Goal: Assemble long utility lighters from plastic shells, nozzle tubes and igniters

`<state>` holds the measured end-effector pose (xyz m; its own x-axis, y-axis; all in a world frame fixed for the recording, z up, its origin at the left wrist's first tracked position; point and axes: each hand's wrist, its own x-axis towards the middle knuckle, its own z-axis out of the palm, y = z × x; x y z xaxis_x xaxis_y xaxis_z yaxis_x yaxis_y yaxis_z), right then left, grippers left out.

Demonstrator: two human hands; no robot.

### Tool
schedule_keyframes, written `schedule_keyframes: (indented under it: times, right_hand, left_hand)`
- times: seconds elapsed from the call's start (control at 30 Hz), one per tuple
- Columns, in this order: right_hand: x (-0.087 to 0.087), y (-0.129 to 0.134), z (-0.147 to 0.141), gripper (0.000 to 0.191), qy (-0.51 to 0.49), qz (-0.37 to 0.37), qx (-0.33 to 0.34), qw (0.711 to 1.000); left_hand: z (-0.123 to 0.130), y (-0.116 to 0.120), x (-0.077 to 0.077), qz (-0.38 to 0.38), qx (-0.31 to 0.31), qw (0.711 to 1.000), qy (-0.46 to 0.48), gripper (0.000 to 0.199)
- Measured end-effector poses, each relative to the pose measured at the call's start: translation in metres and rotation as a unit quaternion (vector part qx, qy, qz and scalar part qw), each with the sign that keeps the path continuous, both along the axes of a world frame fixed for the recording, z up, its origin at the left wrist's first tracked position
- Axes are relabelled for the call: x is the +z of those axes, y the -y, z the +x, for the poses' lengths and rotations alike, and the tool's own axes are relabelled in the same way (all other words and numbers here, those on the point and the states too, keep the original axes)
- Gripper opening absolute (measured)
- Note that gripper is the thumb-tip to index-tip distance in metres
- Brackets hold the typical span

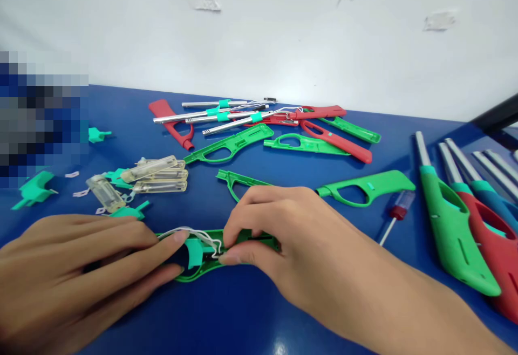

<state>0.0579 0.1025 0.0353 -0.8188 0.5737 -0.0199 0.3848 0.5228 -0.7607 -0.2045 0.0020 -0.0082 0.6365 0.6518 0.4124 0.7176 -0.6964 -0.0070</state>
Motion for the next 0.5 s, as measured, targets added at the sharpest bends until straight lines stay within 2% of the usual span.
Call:
schedule_keyframes:
  times: [0.17, 0.37, 0.5]
  right_hand:
    - [-0.001, 0.005, 0.001, 0.013, 0.008, 0.015, -0.019, 1.000]
    - [-0.004, 0.009, -0.002, 0.014, 0.016, 0.044, -0.048, 0.998]
    - [-0.005, 0.012, -0.002, 0.013, 0.021, 0.044, -0.047, 0.998]
  left_hand:
    - [-0.001, 0.000, 0.000, 0.008, -0.001, 1.000, 0.000, 0.022]
    - [0.004, -0.007, 0.006, 0.011, 0.028, 0.999, 0.011, 0.022]
    - [0.005, -0.006, 0.007, 0.005, 0.011, 0.999, 0.040, 0.017]
